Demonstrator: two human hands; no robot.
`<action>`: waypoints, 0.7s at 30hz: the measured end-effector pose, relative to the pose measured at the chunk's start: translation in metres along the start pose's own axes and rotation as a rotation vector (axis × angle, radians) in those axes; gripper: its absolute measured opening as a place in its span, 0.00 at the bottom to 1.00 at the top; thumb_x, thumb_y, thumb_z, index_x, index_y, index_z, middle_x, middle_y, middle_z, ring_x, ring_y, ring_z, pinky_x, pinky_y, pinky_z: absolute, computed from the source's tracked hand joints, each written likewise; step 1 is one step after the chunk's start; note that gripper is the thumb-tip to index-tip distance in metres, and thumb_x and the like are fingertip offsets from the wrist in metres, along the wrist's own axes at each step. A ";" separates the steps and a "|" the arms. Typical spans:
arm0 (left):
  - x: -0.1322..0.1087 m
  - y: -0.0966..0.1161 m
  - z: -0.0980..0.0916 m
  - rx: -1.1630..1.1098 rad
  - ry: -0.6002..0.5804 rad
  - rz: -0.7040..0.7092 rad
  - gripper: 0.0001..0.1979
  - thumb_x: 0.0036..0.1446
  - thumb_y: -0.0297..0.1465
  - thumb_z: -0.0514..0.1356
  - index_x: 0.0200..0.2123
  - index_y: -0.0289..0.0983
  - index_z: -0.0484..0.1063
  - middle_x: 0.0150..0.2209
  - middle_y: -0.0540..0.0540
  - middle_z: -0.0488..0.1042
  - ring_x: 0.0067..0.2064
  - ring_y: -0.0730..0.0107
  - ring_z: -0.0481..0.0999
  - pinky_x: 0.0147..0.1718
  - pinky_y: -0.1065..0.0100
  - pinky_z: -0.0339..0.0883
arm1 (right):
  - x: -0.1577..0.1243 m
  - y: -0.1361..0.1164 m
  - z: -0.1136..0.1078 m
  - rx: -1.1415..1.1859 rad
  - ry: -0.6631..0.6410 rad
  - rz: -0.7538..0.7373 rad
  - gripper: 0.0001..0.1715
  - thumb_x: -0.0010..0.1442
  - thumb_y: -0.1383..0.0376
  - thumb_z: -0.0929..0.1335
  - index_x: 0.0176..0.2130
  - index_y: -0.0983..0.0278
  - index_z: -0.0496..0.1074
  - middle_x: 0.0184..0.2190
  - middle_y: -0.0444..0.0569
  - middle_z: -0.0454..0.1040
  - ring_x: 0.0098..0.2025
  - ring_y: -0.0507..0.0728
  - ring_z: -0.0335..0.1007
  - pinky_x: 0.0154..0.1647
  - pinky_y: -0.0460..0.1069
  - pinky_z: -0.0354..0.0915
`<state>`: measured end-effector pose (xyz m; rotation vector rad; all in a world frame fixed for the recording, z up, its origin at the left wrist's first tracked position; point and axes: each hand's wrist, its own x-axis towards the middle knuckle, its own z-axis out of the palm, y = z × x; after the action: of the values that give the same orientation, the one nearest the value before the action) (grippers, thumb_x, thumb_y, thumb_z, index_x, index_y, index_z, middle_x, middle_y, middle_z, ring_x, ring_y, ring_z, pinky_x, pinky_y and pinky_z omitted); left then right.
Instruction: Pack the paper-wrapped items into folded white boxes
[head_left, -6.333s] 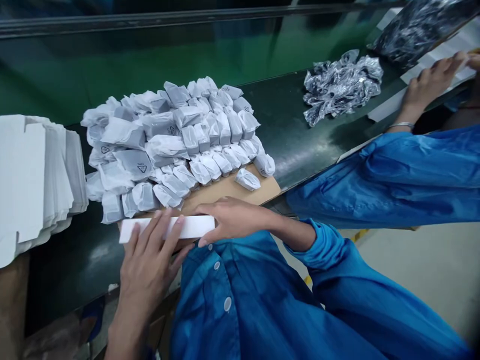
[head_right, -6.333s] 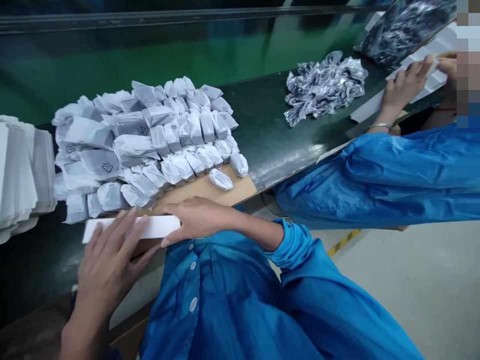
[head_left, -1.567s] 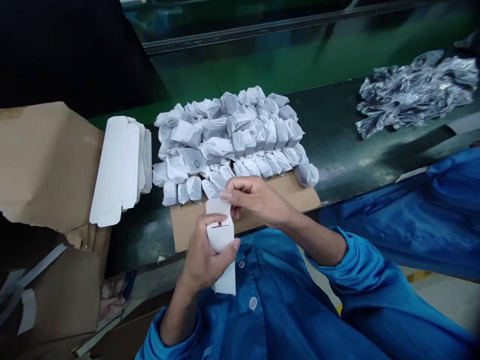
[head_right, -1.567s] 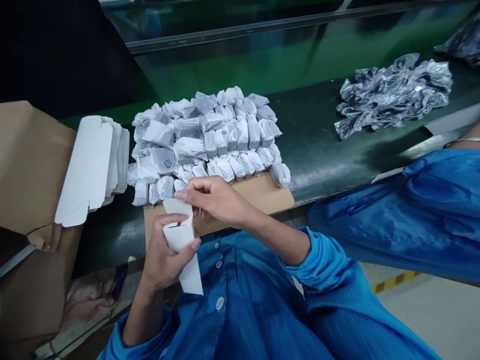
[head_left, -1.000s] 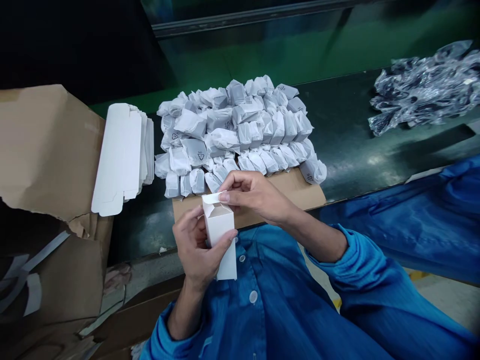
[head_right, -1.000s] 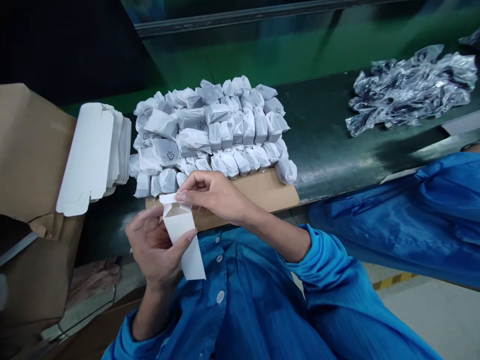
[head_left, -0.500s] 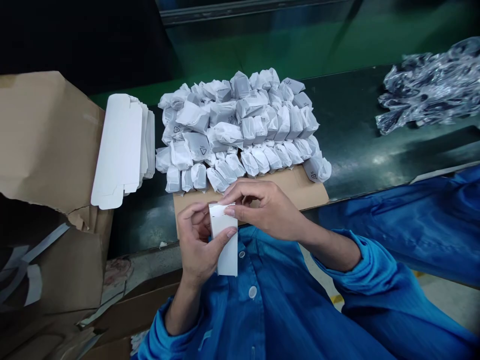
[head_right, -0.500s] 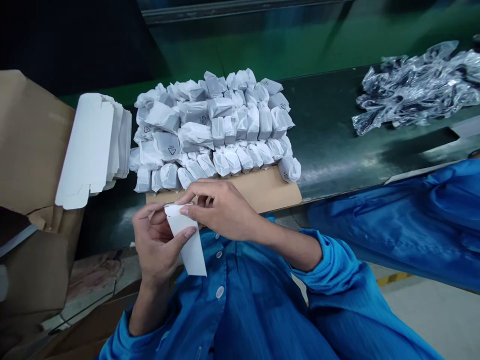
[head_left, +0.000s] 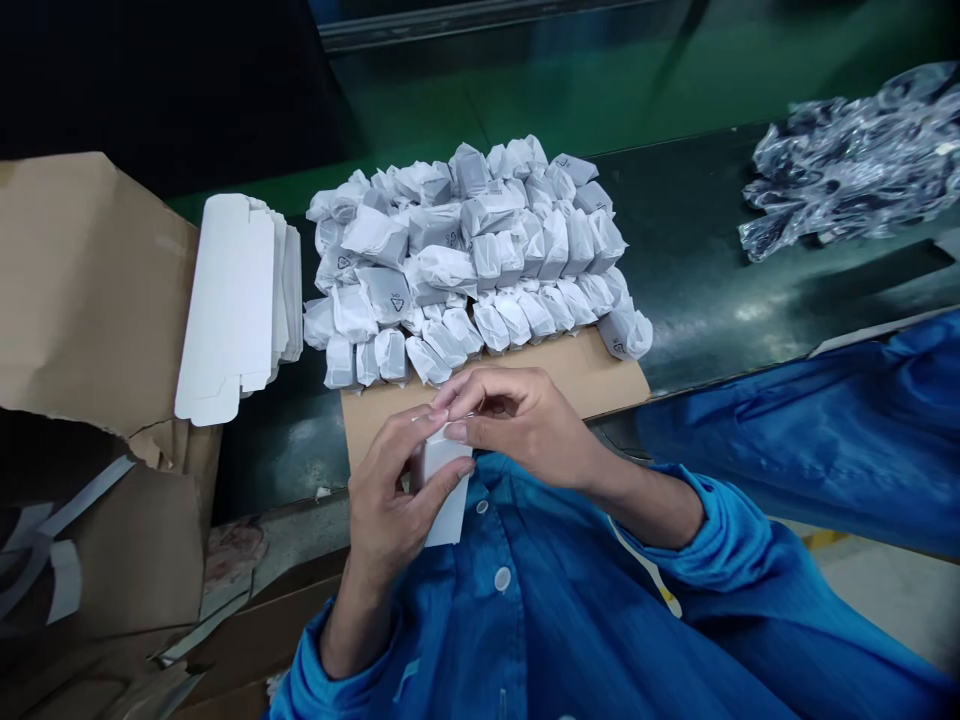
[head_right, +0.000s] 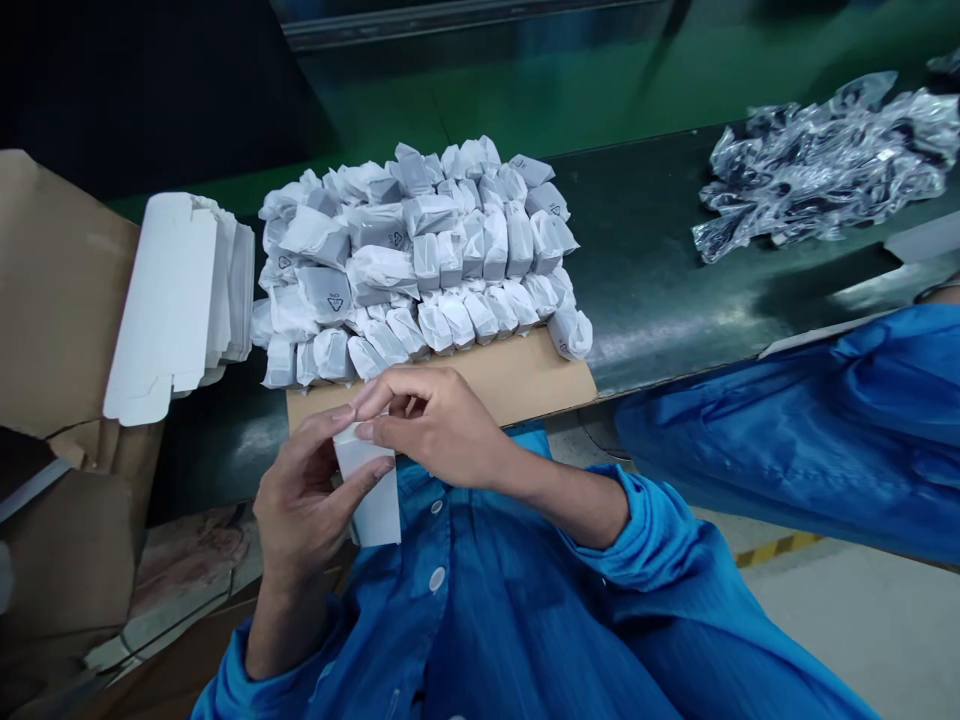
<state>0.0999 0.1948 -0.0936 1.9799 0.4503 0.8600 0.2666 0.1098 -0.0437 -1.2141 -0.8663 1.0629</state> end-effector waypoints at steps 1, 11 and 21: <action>0.001 0.000 0.001 -0.023 0.013 0.014 0.29 0.51 0.24 0.71 0.55 0.47 0.71 0.51 0.46 0.76 0.53 0.61 0.77 0.48 0.61 0.76 | -0.002 0.002 0.002 -0.052 0.017 -0.039 0.07 0.59 0.63 0.73 0.32 0.65 0.76 0.42 0.50 0.80 0.41 0.55 0.76 0.44 0.51 0.72; -0.004 -0.005 0.023 -0.164 0.272 -0.028 0.14 0.56 0.29 0.68 0.45 0.42 0.71 0.48 0.46 0.77 0.52 0.62 0.79 0.50 0.59 0.74 | -0.003 0.031 0.001 -0.587 -0.030 -0.523 0.09 0.68 0.62 0.66 0.45 0.61 0.75 0.53 0.52 0.77 0.57 0.56 0.72 0.59 0.54 0.67; 0.018 -0.022 0.010 -0.204 0.736 -0.299 0.13 0.64 0.37 0.59 0.49 0.44 0.60 0.50 0.45 0.72 0.53 0.55 0.79 0.42 0.52 0.80 | -0.057 0.048 0.014 -1.220 -0.021 -0.269 0.38 0.66 0.60 0.68 0.69 0.65 0.54 0.59 0.62 0.71 0.54 0.65 0.72 0.51 0.58 0.71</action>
<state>0.1204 0.2115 -0.1085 1.3157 1.0024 1.3624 0.2289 0.0609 -0.0867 -1.9690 -1.7420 0.2385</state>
